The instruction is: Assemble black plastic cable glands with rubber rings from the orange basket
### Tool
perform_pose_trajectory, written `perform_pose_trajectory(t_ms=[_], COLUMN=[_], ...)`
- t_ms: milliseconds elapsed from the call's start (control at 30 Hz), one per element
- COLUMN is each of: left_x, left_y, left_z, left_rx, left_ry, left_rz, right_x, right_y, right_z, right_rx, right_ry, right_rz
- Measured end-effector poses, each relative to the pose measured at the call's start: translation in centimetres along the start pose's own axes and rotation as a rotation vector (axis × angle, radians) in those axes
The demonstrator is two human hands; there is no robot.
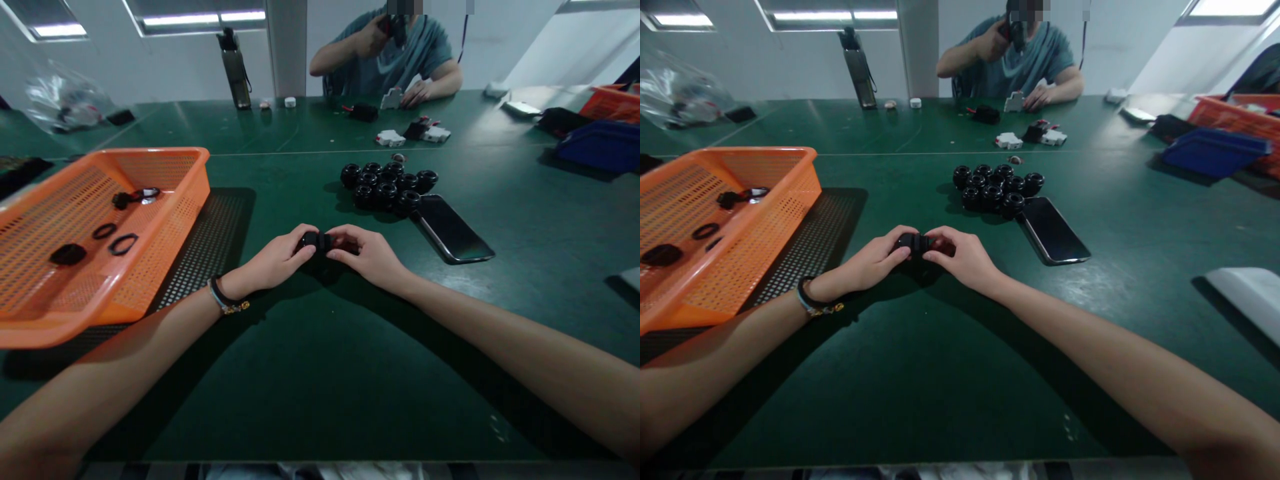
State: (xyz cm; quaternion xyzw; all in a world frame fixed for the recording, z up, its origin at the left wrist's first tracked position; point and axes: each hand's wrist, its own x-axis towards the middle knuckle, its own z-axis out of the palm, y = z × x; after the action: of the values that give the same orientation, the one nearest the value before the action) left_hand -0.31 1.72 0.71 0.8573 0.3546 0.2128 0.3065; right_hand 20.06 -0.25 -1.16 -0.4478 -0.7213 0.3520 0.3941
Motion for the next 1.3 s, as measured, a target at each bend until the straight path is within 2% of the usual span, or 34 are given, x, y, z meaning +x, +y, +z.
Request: perform_pose_trajectory(t_ms=[267,1300], left_x=[0.03,0.06], left_y=[-0.14,-0.03], left_z=[0.07,0.08], left_rx=[0.015,0.015], left_ry=[0.003,0.0], left_rz=[-0.001,-0.002], right_x=[-0.21,-0.12], right_y=[-0.19,-0.05], right_z=[-0.01,0.08], right_rx=[0.083,0.078], right_ry=[0.0,-0.007], right_rz=[-0.008,-0.008])
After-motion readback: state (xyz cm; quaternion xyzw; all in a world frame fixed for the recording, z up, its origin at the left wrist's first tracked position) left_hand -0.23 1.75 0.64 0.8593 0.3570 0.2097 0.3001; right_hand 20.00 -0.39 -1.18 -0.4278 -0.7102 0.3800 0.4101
